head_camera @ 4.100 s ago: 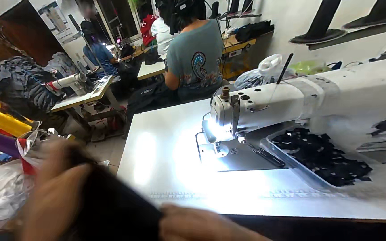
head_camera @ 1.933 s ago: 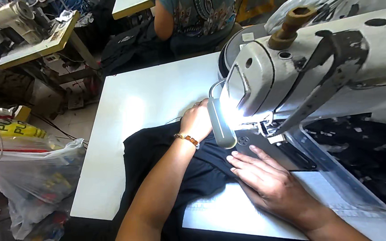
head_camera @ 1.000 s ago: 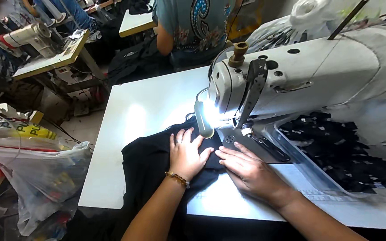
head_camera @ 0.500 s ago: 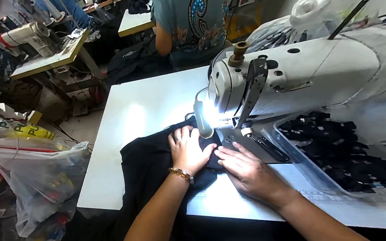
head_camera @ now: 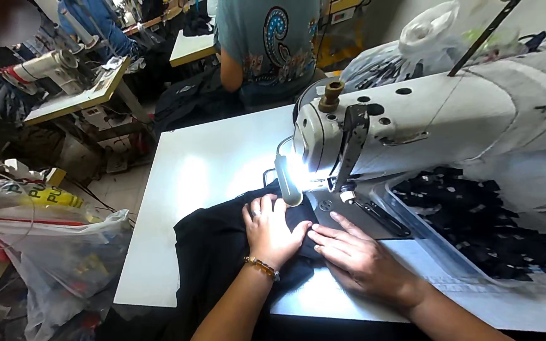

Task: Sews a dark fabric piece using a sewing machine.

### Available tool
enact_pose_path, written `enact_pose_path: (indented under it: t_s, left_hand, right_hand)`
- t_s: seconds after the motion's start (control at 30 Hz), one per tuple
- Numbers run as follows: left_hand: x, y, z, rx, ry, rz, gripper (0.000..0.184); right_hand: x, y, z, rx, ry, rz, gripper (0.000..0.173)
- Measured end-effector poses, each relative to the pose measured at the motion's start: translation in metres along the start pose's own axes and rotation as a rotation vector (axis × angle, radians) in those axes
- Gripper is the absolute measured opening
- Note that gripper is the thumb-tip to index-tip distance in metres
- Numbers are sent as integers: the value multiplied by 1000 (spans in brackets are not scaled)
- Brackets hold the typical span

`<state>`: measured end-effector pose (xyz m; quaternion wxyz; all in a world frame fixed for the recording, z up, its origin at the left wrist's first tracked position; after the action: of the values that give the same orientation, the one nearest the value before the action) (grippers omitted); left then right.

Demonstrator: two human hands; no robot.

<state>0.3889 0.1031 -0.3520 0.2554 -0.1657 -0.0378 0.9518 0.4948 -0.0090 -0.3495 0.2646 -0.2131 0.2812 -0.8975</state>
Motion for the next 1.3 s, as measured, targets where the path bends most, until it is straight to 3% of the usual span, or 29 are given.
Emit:
enact_pose_path:
  t_s: [1.3]
  left_hand:
    - [5, -12, 3, -15, 12, -14, 55]
  right_hand:
    - [-15, -11, -3, 49, -44, -81, 31]
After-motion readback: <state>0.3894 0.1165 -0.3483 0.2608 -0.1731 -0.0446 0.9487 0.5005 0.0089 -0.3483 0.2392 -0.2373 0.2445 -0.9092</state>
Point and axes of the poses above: each hand's wrist, its own y-axis away from the middle knuckle, its own z-axis out of the back of the hand, x = y × z, the point moved 9 cm from there along -y, towards the middle knuckle, and after that the axes turned 3 degrees about -z, right-handed, at the moved point
